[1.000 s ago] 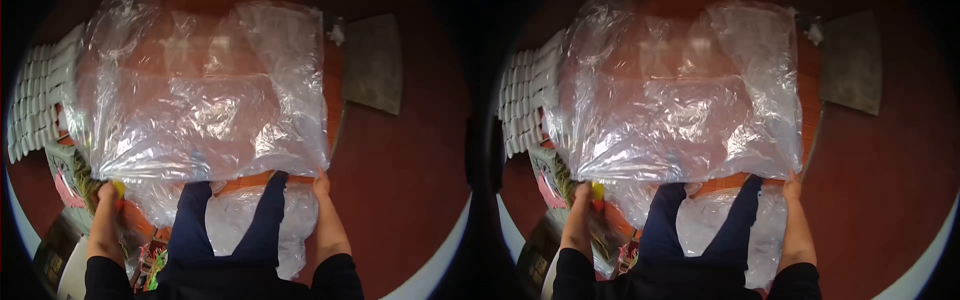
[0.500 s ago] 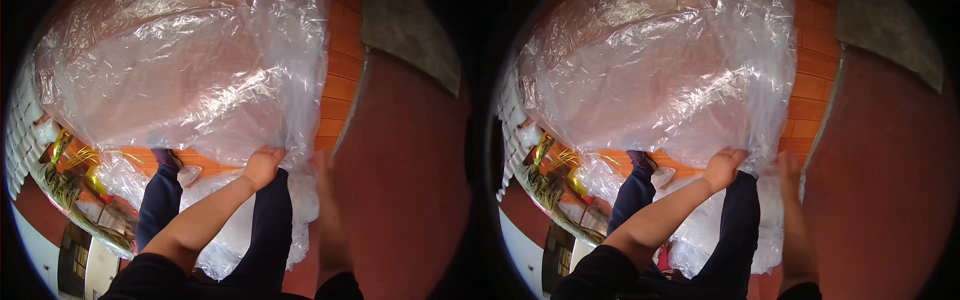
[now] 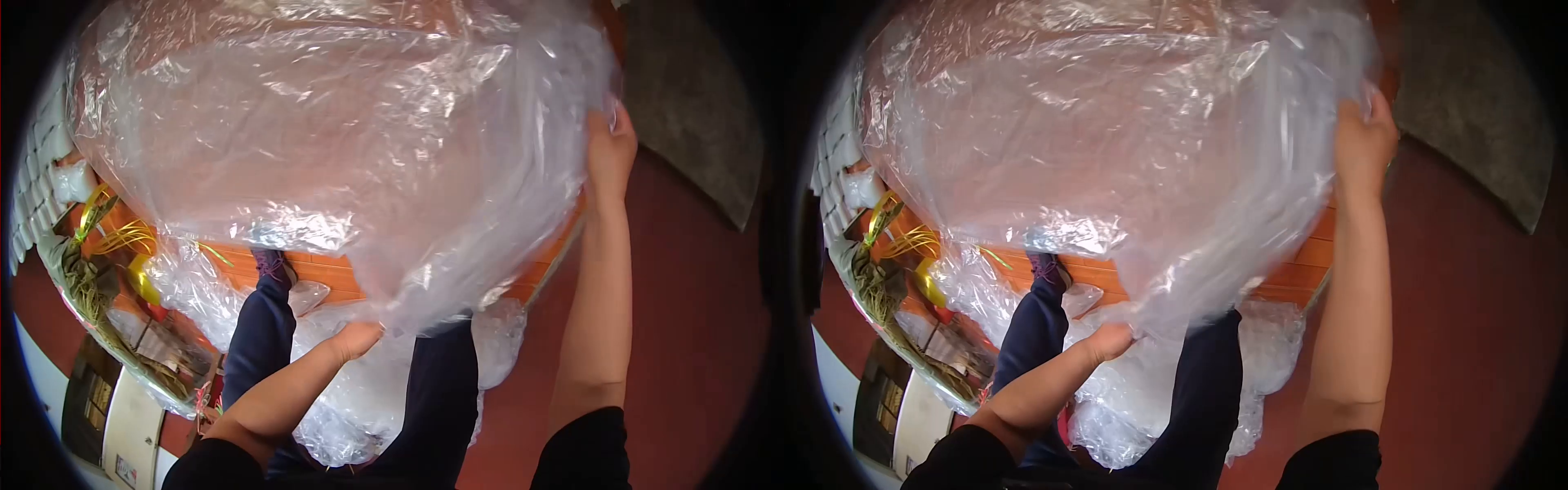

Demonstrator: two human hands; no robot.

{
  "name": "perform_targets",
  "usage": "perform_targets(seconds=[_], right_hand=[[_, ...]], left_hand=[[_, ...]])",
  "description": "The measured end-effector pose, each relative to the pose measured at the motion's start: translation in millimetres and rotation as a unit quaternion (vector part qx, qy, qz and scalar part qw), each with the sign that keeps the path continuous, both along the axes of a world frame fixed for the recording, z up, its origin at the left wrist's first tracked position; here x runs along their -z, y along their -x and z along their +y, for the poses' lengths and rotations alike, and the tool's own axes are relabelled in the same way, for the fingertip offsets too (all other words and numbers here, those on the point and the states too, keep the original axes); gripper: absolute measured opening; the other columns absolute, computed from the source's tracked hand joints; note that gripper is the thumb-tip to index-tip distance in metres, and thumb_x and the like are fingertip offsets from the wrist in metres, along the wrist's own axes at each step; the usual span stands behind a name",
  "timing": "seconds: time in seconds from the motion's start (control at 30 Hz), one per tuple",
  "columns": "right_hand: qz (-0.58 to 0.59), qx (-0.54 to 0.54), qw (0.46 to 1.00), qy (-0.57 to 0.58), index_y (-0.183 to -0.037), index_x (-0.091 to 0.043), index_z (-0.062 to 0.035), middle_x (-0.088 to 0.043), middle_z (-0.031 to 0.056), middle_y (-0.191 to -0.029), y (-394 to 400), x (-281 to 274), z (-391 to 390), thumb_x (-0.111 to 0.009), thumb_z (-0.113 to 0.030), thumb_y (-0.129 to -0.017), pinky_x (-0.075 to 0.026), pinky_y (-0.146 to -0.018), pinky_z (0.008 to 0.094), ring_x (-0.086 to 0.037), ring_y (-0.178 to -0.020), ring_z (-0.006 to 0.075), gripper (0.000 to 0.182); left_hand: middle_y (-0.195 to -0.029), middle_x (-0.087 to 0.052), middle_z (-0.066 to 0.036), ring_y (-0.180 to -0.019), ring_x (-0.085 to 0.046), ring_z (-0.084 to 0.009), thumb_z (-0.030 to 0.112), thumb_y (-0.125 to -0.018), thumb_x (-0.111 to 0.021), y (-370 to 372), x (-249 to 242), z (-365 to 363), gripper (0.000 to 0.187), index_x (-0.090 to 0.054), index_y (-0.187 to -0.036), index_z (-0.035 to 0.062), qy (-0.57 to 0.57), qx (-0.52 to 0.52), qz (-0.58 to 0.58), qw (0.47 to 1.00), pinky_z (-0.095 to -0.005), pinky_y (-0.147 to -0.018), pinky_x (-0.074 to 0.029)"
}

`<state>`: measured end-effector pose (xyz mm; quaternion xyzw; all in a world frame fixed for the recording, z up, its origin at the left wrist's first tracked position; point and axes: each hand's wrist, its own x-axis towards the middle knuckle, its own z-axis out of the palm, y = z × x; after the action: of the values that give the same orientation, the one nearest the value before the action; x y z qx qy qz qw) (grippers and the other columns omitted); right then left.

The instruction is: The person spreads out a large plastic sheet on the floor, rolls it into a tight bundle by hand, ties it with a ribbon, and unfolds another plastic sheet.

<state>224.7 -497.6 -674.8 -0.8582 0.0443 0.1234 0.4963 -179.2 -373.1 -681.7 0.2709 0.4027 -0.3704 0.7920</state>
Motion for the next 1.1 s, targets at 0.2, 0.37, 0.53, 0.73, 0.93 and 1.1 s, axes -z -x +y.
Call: perform_targets(seconds=[0.2,0.37,0.53,0.73,0.93,1.1], right_hand=[[-0.089,-0.443,0.890,0.062,-0.116,-0.052,-0.0025,-0.057,0.0162,-0.106,90.4,25.0,194.6,-0.062,-0.020,-0.077,-0.040,-0.090,0.0358,-0.050,-0.103,0.0309,0.043],[-0.125,-0.295,0.946,0.057,-0.114,-0.051,-0.0009,-0.053,0.0179,-0.112,171.4,82.0,167.8,-0.067,-0.024,-0.074,-0.037,-0.093,0.0390,-0.046,-0.109,0.0332,0.049],[0.245,0.074,0.953,0.163,-0.118,-0.048,0.0002,-0.042,0.0177,-0.127,267.2,172.8,19.8,-0.070,-0.028,-0.074,-0.036,-0.094,0.0358,-0.043,-0.114,0.0272,0.056],[0.474,0.079,0.873,-0.080,-0.112,-0.053,0.0019,-0.058,0.0141,-0.105,305.1,184.0,28.6,-0.071,-0.031,-0.071,-0.042,-0.085,0.0347,-0.056,-0.098,0.0251,0.056],[0.349,0.009,0.933,0.091,-0.102,-0.056,0.0037,-0.061,0.0070,-0.088,253.9,82.5,74.9,-0.069,-0.024,-0.074,-0.046,-0.071,0.0278,-0.058,-0.075,0.0161,0.042],[0.226,-0.108,0.946,0.205,-0.119,-0.043,0.0031,-0.055,0.0149,-0.109,240.5,37.5,8.9,-0.069,-0.021,-0.070,-0.039,-0.087,0.0372,-0.051,-0.102,0.0260,0.060]], left_hand=[[-0.117,-0.053,-0.013,-0.095,-0.059,-0.0236,0.028,-0.094,-0.038,30.1,33.3,22.9,0.035,-0.044,-0.119,0.0052,0.072,-0.217,0.287,0.930,-0.0369,-0.086,-0.049],[-0.102,-0.056,-0.015,-0.081,-0.061,-0.0337,0.035,-0.089,-0.043,59.3,71.9,42.7,0.038,-0.050,-0.112,0.0050,-0.146,0.103,0.352,0.919,-0.0414,-0.076,-0.050],[-0.111,-0.049,-0.018,-0.106,-0.047,-0.0377,0.022,-0.078,-0.059,0.0,59.5,75.2,0.033,-0.055,-0.109,0.0101,-0.451,0.372,-0.227,0.779,-0.0450,-0.086,-0.040],[-0.146,-0.017,-0.001,-0.136,-0.006,-0.0277,0.035,-0.073,-0.064,-98.3,151.6,142.3,0.069,-0.032,-0.134,0.0345,-0.510,0.613,-0.422,0.432,-0.0628,-0.102,-0.010],[-0.148,-0.008,0.004,-0.136,-0.006,-0.0238,0.039,-0.077,-0.061,-141.3,193.6,164.0,0.078,-0.013,-0.139,0.0348,-0.414,0.692,-0.371,0.461,-0.0625,-0.098,-0.022],[-0.148,-0.008,0.003,-0.136,-0.007,-0.0228,0.038,-0.082,-0.054,-152.0,181.5,93.6,0.069,-0.017,-0.140,0.0302,-0.401,0.711,-0.318,0.483,-0.0607,-0.102,-0.015]])
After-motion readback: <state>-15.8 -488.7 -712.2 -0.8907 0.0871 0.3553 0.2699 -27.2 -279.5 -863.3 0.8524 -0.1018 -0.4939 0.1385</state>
